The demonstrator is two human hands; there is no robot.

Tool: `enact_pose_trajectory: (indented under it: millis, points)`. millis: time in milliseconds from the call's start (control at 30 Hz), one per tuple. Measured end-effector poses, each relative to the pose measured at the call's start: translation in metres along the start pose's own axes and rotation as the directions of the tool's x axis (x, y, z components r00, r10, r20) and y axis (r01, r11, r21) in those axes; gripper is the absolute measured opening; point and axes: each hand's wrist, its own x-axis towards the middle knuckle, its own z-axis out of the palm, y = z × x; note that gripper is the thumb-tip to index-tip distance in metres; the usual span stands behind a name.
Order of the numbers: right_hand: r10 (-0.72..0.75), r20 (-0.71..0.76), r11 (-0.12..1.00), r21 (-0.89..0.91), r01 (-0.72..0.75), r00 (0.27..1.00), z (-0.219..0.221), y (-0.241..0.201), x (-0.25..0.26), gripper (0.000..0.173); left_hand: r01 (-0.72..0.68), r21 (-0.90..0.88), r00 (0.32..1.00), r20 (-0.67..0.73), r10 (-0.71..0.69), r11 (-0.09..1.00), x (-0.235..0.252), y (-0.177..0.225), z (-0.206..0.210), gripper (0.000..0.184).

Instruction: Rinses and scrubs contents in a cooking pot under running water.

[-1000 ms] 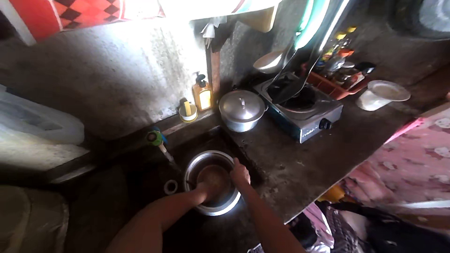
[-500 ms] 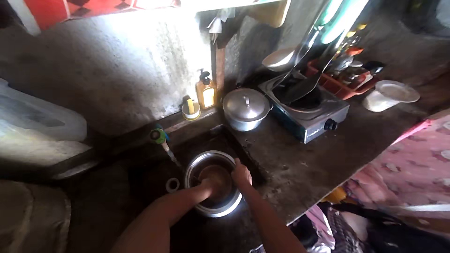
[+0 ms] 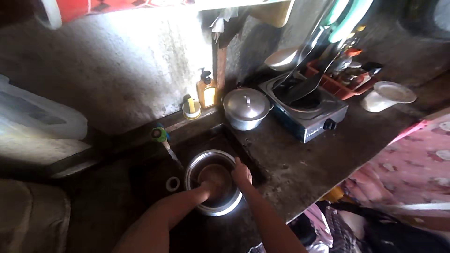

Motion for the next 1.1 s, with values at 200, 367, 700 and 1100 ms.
enact_pose_trajectory:
  millis: [200, 367, 700, 1100]
  points:
    - [0.007, -0.005, 1.000, 0.016, -0.007, 1.000, 0.000, 0.000, -0.001, 0.067, 0.038, -0.088, 0.997, -0.069, -0.044, 0.995, 0.008, 0.004, -0.015, 0.038]
    - [-0.019, 0.000, 0.991, 0.133, 0.019, 1.000, 0.000, 0.010, 0.009, 0.061, -0.008, 0.057, 1.000, 0.002, 0.008, 0.998, -0.039, 0.011, -0.022, 0.031]
    - [-0.240, -0.184, 0.878, 0.377, 0.294, 0.953, -0.048, -0.017, -0.028, 0.044, -0.389, -0.821, 0.540, -0.571, -0.619, 0.418, -0.073, -0.093, 0.001, 0.041]
    - [-0.830, -0.523, 0.210, -0.615, 0.760, -0.194, 0.006, -0.023, -0.105, 0.017, -0.548, -0.789, 0.715, -0.271, -0.645, -0.277, -0.040, -0.039, 0.006, 0.033]
